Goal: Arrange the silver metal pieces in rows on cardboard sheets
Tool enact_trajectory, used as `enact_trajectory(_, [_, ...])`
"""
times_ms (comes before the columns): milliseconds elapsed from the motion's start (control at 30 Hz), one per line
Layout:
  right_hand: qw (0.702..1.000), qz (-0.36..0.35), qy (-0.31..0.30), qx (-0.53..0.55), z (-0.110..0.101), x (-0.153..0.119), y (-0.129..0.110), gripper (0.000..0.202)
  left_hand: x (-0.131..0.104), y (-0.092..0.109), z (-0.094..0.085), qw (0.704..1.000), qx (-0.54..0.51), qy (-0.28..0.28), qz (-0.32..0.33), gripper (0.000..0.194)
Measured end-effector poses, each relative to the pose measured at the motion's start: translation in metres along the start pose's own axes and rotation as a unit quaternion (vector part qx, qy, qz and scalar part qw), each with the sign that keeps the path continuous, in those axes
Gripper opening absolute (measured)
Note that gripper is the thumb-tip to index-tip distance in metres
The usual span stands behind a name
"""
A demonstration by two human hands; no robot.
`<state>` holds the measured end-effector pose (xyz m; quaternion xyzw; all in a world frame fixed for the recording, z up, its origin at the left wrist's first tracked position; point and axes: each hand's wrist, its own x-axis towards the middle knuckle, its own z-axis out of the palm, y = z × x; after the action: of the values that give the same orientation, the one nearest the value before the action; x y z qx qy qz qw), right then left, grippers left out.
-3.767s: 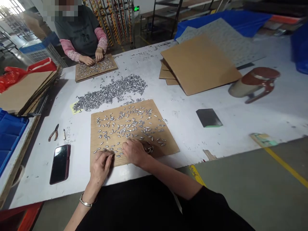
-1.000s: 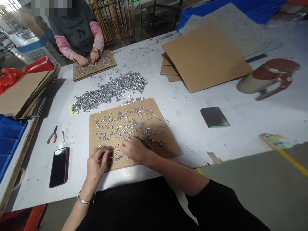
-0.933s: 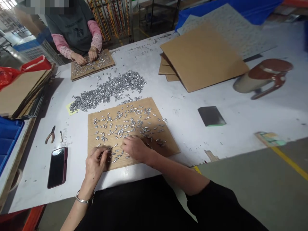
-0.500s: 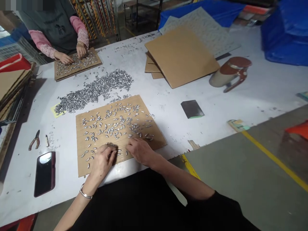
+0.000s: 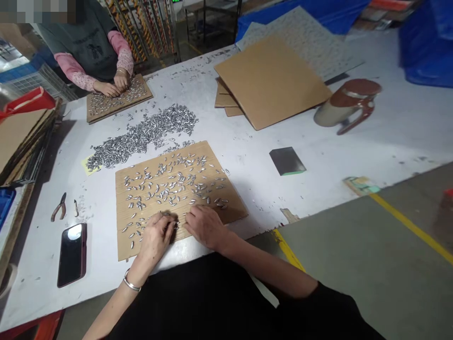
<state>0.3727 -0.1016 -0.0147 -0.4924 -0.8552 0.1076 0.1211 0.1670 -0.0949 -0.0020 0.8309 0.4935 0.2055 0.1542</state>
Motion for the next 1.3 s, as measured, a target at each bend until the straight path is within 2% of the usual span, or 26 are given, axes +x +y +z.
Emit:
enact_trajectory(100, [0.999,0.036,-0.018,-0.005,0.005,-0.006,-0.011,0.016,0.011,-0.006,0.0,0.999,0.026,0.008,-0.026,0.017])
enact_trajectory(233, [0.997,0.048,-0.067,-0.009,0.004,-0.002,-0.016,0.019,0.029,-0.011,-0.002,0.997,0.066,-0.005,-0.042,0.019])
enact_trajectory(333, [0.995,0.057,-0.086,0.002,-0.007,0.009,-0.008,0.02,0.04,-0.009,-0.002,0.993,0.108,-0.03,-0.044,0.021])
enact_trajectory(467, [0.995,0.089,-0.047,-0.005,-0.021,0.031,0.012,0.024,0.047,-0.006,0.002,0.987,0.143,-0.058,-0.039,0.019])
enact_trajectory(567, [0.996,0.077,-0.034,-0.022,-0.022,0.049,0.026,0.021,0.047,-0.005,0.002,0.986,0.15,-0.066,-0.036,0.02])
enact_trajectory(700, [0.996,0.057,-0.057,-0.026,-0.018,0.064,0.032,0.022,0.047,-0.005,0.001,0.989,0.123,-0.076,-0.043,0.018])
enact_trajectory(900, [0.994,0.038,-0.101,0.014,-0.027,0.058,0.018,0.022,0.047,-0.004,-0.001,0.988,0.112,-0.101,-0.044,0.02])
enact_trajectory(1067, [0.988,0.063,-0.134,0.033,-0.03,0.055,0.012,0.023,0.039,-0.004,-0.01,0.988,0.082,-0.128,-0.028,0.019])
enact_trajectory(1167, [0.99,0.044,-0.128,0.028,-0.03,0.058,0.014,0.026,0.035,-0.002,-0.013,0.989,0.072,-0.121,-0.035,0.017])
enact_trajectory(1300, [0.988,0.012,-0.151,0.023,-0.032,0.062,0.014,0.025,0.032,0.002,-0.009,0.984,0.093,-0.153,-0.017,0.021])
